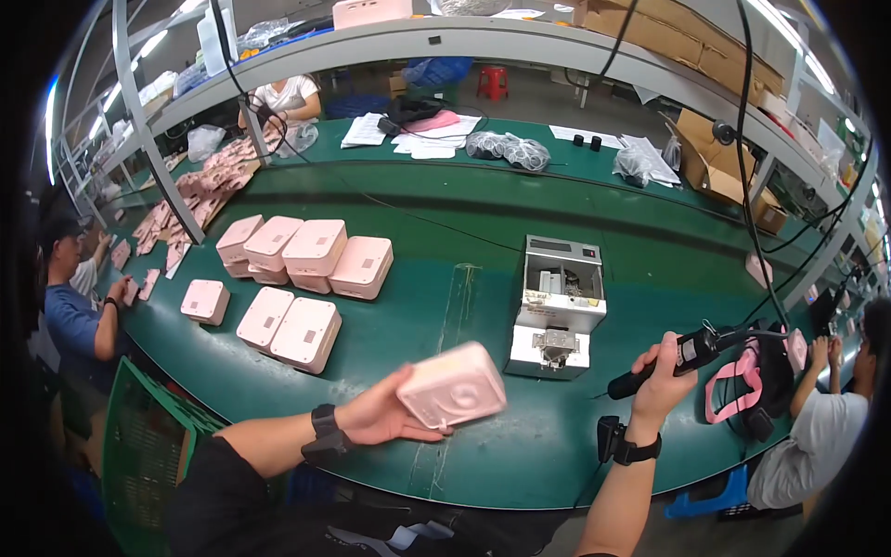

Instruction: The person picks up a pink device, places it on the table, and drives screws into its base using a power screwdriver. After finishing each device, the person sets it aside and repeats the process with another pink device.

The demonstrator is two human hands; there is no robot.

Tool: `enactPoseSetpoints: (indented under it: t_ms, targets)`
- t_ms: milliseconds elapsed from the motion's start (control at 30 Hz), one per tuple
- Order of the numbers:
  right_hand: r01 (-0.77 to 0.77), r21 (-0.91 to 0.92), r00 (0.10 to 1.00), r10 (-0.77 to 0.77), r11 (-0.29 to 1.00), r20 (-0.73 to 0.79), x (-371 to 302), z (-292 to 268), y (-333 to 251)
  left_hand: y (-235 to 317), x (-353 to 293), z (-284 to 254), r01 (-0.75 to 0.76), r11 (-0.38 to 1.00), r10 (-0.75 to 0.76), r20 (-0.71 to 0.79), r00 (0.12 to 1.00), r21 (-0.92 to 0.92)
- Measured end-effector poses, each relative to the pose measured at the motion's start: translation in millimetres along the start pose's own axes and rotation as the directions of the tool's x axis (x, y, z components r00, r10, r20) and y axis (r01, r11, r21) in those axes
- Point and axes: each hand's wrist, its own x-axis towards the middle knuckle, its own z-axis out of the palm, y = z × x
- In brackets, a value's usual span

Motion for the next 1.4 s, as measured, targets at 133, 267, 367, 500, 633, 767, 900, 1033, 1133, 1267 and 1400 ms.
enactPoseSetpoints:
  t_ms: [133,267,367,500,633,767,900,1033,1133,1267,1400]
  targets:
    - [0.019,0.096,0.999,-0.023,0.995,0.033,0.2,-1.1,-0.4,1.2,3.4,-43.9,0.108,0.993,-0.103,-0.101,0.99,0.048]
    - [0.049,0.152,0.998,-0.055,0.987,0.036,-6.1,-13.1,4.9,3.3,33.8,-22.6,-0.097,0.979,0.157,-0.36,0.92,0.179]
    - [0.058,0.169,0.998,-0.058,0.984,-0.006,-7.8,-17.4,1.5,18.1,70.7,-21.4,-0.353,0.91,0.391,-0.162,0.906,0.22]
    - [0.034,0.184,0.999,-0.03,0.982,-0.025,-8.1,-17.1,2.2,31.9,97.1,-3.2,-0.43,0.734,0.614,-0.242,0.751,0.527]
    - [0.017,0.196,0.999,-0.011,0.98,-0.031,-5.6,-17.1,0.7,26.3,61.6,-3.2,-0.287,0.22,0.732,0.036,0.68,0.932]
    - [0.027,0.183,1.0,-0.025,0.983,-0.013,-11.1,-18.9,-2.6,34.2,-5.8,-3.7,0.223,-0.532,0.756,0.339,0.56,0.817]
    - [0.044,0.192,0.999,-0.044,0.98,0.0,-12.4,-22.0,-2.6,37.8,-56.6,-34.7,0.724,-0.516,0.856,0.303,0.418,0.458]
    - [0.062,0.173,0.997,-0.067,0.983,0.023,-16.8,-9.6,-5.2,29.1,-79.4,-57.3,0.719,-0.515,0.857,0.244,0.455,0.468]
    - [0.078,0.138,0.996,-0.082,0.987,0.021,-22.2,-1.2,-5.6,20.0,-78.6,-37.5,0.484,-0.675,0.701,0.277,0.657,0.557]
    - [0.085,0.077,0.996,-0.088,0.993,0.032,-18.7,1.6,-6.3,2.4,-47.3,4.8,-0.061,-0.824,0.234,0.436,0.869,0.563]
    - [0.084,0.049,0.996,-0.085,0.995,0.03,-16.8,4.7,-8.8,-23.2,7.1,28.5,-0.432,-0.703,-0.019,0.592,0.806,0.565]
